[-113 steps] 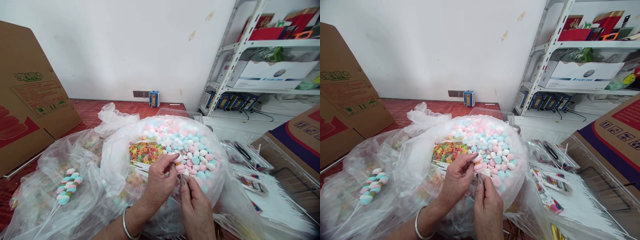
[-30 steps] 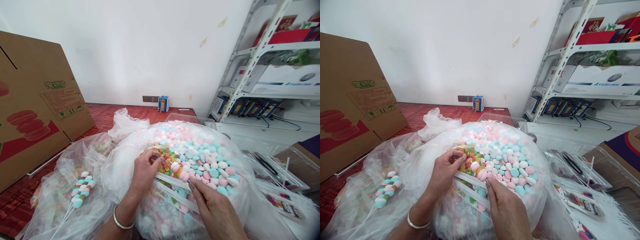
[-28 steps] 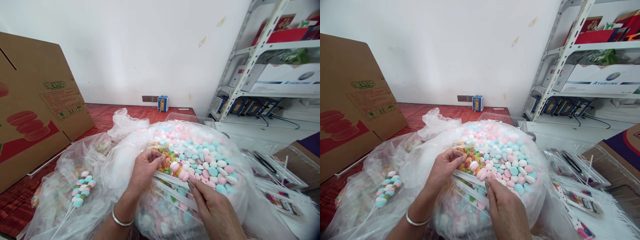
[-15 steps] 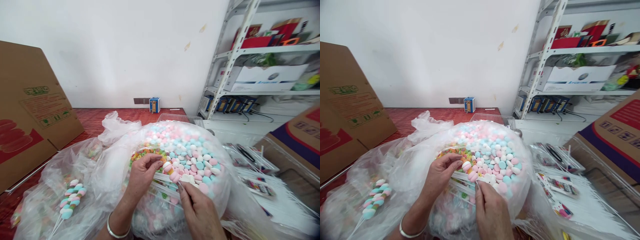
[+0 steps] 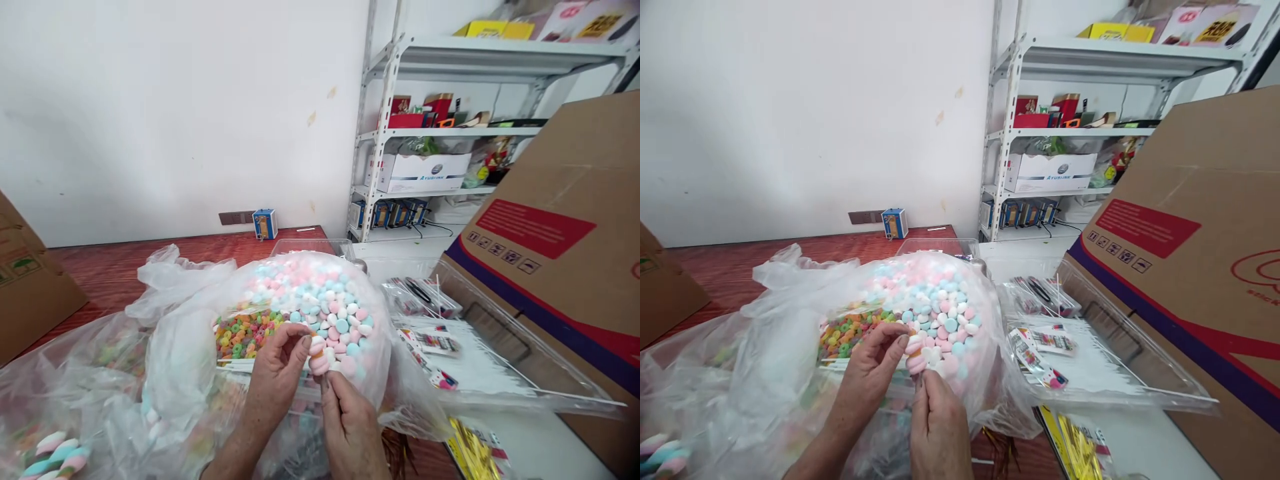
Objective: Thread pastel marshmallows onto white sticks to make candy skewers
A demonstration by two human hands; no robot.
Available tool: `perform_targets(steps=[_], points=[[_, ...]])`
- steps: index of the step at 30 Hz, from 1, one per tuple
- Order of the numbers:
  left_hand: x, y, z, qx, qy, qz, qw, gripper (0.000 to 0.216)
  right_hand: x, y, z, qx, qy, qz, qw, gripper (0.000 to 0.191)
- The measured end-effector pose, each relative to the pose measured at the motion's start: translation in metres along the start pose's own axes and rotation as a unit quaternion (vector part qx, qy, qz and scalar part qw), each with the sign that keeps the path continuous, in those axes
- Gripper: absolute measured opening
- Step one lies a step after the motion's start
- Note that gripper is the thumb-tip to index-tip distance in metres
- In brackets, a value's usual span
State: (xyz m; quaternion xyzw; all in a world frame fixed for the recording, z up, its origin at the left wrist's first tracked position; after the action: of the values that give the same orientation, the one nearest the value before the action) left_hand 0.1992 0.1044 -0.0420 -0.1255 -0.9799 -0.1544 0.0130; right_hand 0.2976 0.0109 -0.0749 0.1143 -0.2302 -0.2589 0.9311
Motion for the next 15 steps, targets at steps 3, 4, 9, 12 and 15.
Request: perform_targets(steps=[3, 4, 9, 12, 15], points=[[-0.019, 0.002, -0.004, 0.000, 0.028, 0.041, 0.999, 0.021, 0.001, 0.003, -0.012, -0.031, 0.047, -0.014, 0.998, 0.038], [-0.023, 0.005, -0.005, 0.004, 0.036, 0.045, 0.998, 0.024, 0.006, 0.005, -0.017, -0.047, 0.064, -0.027, 0.996, 0.039], [-0.038, 0.031, -0.005, -0.043, 0.226, 0.043, 0.972, 0.024, 0.044, 0.020, -0.043, -0.110, 0.083, -0.054, 0.989, 0.038], [-0.048, 0.045, 0.005, -0.055, 0.375, 0.052, 0.924, 0.018, 0.063, 0.029, -0.048, -0.112, 0.052, -0.070, 0.990, 0.036], [-0.054, 0.048, 0.017, -0.031, 0.397, 0.063, 0.915, 0.009, 0.065, 0.040, -0.042, -0.087, -0.024, -0.053, 0.994, 0.033]])
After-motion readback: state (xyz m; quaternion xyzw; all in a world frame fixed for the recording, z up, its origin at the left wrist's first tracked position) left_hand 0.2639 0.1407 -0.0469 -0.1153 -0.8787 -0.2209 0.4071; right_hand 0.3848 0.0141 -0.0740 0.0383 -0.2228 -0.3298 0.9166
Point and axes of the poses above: each hand's wrist, its own y-axis towards the middle knuckle, its own x-axis out of the back of the hand, z = x × y, the point moved 7 cm from there along y, towards the middle knuckle, and after that the axes turned 2 degrees about -z, right-handed, at the moved point
